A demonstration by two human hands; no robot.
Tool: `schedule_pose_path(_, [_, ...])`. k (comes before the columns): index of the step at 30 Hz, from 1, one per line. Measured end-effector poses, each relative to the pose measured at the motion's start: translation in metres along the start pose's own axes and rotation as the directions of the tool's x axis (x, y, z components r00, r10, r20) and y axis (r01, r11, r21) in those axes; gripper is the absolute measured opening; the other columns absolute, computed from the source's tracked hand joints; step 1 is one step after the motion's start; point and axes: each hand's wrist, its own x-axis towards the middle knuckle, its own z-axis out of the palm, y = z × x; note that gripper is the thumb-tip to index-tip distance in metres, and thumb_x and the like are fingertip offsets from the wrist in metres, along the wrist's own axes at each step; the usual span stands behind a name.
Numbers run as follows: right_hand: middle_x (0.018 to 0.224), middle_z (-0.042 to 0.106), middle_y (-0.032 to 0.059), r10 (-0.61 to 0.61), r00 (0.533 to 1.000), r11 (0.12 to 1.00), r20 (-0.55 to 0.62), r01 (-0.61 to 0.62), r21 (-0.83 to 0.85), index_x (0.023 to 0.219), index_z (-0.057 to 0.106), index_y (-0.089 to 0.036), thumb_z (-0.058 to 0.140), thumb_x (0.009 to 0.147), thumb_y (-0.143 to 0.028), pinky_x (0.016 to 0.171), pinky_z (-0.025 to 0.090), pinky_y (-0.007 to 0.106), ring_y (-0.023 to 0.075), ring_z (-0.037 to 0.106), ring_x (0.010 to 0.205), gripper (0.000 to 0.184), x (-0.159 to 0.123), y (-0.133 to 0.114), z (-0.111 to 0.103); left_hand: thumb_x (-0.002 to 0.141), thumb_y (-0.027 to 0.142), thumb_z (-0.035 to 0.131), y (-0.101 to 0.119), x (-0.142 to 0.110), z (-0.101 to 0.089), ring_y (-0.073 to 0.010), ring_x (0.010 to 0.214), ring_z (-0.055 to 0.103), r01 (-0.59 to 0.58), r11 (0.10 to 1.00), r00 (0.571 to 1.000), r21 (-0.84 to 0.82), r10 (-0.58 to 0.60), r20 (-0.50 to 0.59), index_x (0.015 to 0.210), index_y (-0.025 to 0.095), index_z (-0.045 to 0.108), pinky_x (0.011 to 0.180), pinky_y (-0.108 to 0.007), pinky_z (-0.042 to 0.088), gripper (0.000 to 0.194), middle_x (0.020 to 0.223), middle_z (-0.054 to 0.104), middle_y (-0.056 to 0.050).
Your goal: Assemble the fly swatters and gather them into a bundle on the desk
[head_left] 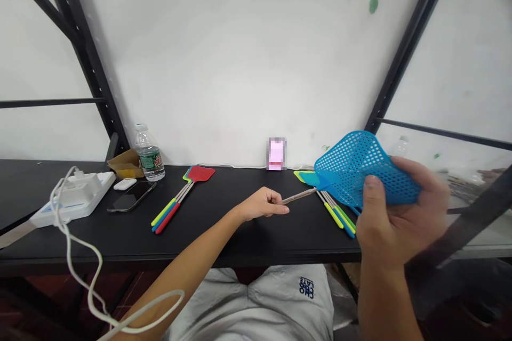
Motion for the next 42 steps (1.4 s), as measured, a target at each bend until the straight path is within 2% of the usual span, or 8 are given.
schedule_pose_path(20, [0.101, 0.063, 0.0087, -0.061, 0.998, 0.998, -0.028, 0.061, 0.013, 0.113, 0.067, -0.012, 0.072, 0.078, -0.018, 0.083, 0.054, 0.038, 0.024, 0.062, 0.098, 0.036, 0.0003, 0.0036, 0.0024, 0.063, 0.05, 0.079, 0.0001, 0.0007, 0.0001, -0.004, 0.046, 0.031, 0.02, 0.999, 1.0, -0.039, -0.02, -0.01, 0.061, 0.015, 0.051, 0.046, -0.021, 0.022, 0.045, 0.051, 0.038, 0.008])
schedule_pose_path(28, [0.1, 0.064, 0.009, 0.006, 0.999, 1.0, -0.049, -0.004, 0.031, 0.111, 0.067, -0.014, 0.072, 0.078, -0.023, 0.081, 0.056, 0.042, 0.0274, 0.062, 0.1, 0.035, -0.0035, 0.0004, 0.0047, 0.063, 0.047, 0.081, -0.0017, 0.0012, -0.0007, -0.0037, 0.046, 0.03, 0.026, 0.996, 1.0, -0.081, -0.026, 0.0, 0.062, 0.015, 0.05, 0.046, -0.02, 0.021, 0.045, 0.051, 0.038, 0.009])
schedule_pose_path(33, [0.105, 0.062, 0.0094, 0.0, 1.0, 0.999, -0.015, 0.001, 0.041, 0.114, 0.064, -0.015, 0.07, 0.08, -0.024, 0.081, 0.056, 0.041, 0.0276, 0.062, 0.102, 0.035, -0.0052, 0.0019, 0.005, 0.063, 0.046, 0.082, -0.0012, 0.0015, -0.0011, -0.0032, 0.045, 0.03, 0.027, 0.994, 0.999, -0.105, -0.025, 0.021, 0.062, 0.015, 0.051, 0.045, -0.02, 0.021, 0.044, 0.051, 0.038, 0.009])
schedule_pose_path(37, [0.1, 0.063, 0.0092, 0.028, 0.999, 0.998, -0.047, -0.026, 0.05, 0.111, 0.065, -0.014, 0.071, 0.079, -0.025, 0.078, 0.056, 0.041, 0.027, 0.063, 0.097, 0.035, -0.0059, 0.0014, 0.0066, 0.059, 0.049, 0.083, 0.0, 0.0013, -0.0004, -0.0025, 0.044, 0.028, 0.038, 0.992, 0.999, -0.119, -0.037, 0.01, 0.06, 0.015, 0.049, 0.044, -0.02, 0.019, 0.048, 0.05, 0.037, 0.009])
schedule_pose_path(42, [0.101, 0.064, 0.0087, 0.031, 0.999, 0.999, -0.043, -0.029, 0.038, 0.112, 0.066, -0.014, 0.072, 0.078, -0.026, 0.077, 0.056, 0.039, 0.0231, 0.065, 0.087, 0.036, -0.0065, 0.002, 0.0071, 0.061, 0.047, 0.082, 0.0008, 0.0008, -0.0008, -0.0023, 0.043, 0.029, 0.027, 0.992, 0.999, -0.124, -0.025, 0.02, 0.062, 0.014, 0.051, 0.044, -0.019, 0.018, 0.045, 0.05, 0.037, 0.009])
